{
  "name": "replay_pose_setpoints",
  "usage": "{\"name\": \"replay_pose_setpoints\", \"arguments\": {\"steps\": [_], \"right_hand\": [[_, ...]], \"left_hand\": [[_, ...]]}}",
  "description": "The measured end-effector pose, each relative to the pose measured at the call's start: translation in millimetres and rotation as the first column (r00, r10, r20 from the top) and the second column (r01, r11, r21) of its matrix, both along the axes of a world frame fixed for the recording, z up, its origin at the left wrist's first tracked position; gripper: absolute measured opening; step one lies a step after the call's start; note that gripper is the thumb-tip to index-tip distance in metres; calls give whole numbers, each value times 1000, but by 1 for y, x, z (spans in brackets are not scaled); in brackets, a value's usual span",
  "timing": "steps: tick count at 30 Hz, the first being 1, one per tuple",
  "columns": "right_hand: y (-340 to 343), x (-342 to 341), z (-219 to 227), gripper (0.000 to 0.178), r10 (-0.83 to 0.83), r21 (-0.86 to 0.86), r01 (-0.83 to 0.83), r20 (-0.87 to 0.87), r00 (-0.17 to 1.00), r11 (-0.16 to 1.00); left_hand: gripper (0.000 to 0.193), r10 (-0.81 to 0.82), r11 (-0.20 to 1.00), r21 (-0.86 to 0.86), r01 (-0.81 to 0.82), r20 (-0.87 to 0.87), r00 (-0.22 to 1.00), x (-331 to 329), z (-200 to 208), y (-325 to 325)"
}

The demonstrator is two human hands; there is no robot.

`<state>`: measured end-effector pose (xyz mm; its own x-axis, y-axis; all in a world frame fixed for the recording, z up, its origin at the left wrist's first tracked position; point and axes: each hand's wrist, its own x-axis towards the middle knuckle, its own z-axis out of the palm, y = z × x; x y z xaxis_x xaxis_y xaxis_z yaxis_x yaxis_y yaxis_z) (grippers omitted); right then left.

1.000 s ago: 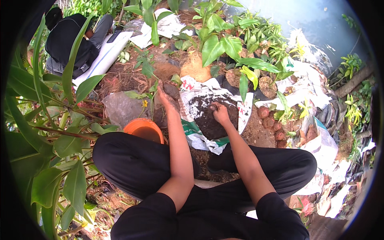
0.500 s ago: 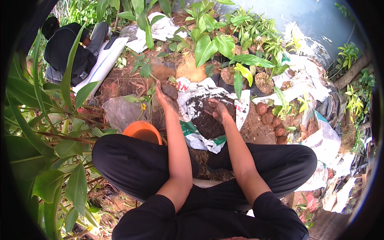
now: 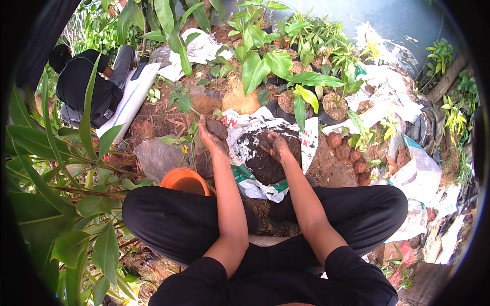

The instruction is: The person sits cross-legged on the ground and mixes soil with both hands, repeatedly scooping and crumbling it within a white sack. The person also handles a coconut husk, breaking it apart and mixing it into the soil.

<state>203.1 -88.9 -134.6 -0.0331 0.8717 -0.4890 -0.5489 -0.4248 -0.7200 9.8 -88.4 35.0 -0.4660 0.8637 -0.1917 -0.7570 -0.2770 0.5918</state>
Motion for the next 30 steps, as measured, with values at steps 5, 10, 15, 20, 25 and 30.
{"name": "replay_pose_setpoints", "arguments": {"steps": [5,10,15,20,25,30], "right_hand": [[-1,-6,0,32,-35,101,26,89,995,994],[6,-2,-16,40,-78,194,26,264,961,981],[-1,-10,14,37,-23,-26,22,-54,998,999],[-8,-17,42,35,-30,-116,26,-31,999,993],[-4,-14,16,29,66,-73,-56,142,988,996],[1,-5,-19,46,152,-74,-153,-16,988,986]], "left_hand": [[34,-104,992,69,108,-52,993,-9,-24,6],[32,-121,987,109,119,14,993,-2,-31,11],[32,-78,991,113,74,31,996,1,-23,9],[31,-112,986,126,107,29,993,-3,-23,7],[31,-120,988,97,117,28,992,-3,-23,8],[30,-111,989,99,107,31,993,-6,-27,10]]}}
